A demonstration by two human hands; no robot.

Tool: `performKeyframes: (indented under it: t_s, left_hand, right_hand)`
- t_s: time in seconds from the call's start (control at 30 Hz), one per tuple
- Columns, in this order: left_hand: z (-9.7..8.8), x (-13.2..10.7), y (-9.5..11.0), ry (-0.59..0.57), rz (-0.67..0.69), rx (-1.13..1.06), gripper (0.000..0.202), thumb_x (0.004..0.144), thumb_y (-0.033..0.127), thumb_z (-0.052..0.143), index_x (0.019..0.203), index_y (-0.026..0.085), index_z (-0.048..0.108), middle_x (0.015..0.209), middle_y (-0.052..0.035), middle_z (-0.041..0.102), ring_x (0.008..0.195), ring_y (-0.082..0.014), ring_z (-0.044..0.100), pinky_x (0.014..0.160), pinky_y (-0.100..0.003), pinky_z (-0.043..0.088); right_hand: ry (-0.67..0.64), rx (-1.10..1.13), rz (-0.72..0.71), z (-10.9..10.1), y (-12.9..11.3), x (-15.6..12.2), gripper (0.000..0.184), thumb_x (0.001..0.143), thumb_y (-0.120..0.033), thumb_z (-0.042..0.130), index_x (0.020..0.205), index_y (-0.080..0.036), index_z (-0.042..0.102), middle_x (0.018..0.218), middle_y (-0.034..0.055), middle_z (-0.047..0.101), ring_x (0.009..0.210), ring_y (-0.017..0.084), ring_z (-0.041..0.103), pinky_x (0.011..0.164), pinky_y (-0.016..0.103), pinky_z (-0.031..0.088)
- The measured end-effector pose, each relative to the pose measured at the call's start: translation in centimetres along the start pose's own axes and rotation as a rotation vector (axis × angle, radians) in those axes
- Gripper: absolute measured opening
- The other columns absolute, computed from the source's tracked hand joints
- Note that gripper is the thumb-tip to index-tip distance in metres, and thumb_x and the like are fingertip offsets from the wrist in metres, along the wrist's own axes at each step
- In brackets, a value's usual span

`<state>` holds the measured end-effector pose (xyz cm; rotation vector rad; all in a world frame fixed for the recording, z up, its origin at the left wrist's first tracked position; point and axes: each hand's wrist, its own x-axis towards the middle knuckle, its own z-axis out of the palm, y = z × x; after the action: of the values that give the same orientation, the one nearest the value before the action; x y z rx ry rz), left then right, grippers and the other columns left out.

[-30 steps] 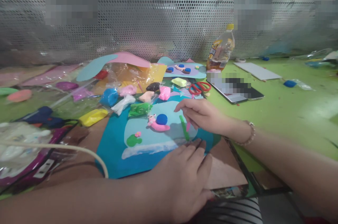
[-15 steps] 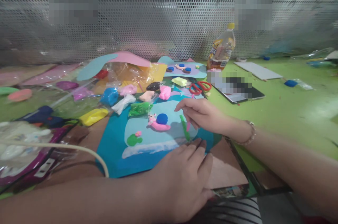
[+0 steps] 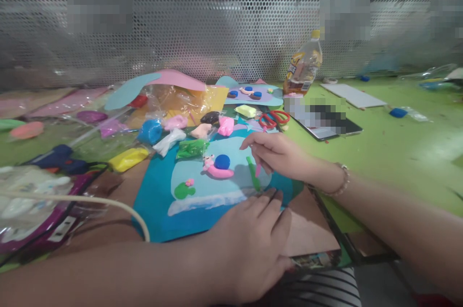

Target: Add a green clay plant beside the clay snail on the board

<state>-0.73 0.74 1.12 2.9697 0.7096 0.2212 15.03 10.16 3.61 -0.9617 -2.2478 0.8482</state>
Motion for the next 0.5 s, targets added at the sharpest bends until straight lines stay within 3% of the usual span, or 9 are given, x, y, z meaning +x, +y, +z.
performKeyframes:
  t_s: [0.5]
  left_hand:
    - [0.12, -0.2, 0.05, 0.007, -0.013, 0.001, 0.056, 0.092, 0.043, 0.034, 0.131, 0.003, 0.038, 0.138, -0.0253, 0.035, 0.129, -0.0343, 0.034, 0.105, -0.043, 0.029]
  right_hand:
    - [0.046, 0.009, -0.01, -0.41, -0.2, 0.1, 0.021, 0.086, -0.009, 0.035, 0.094, -0.016, 0.054, 0.054, -0.0068, 0.048, 0.038, 0.005, 0.048, 0.044, 0.019, 0.04]
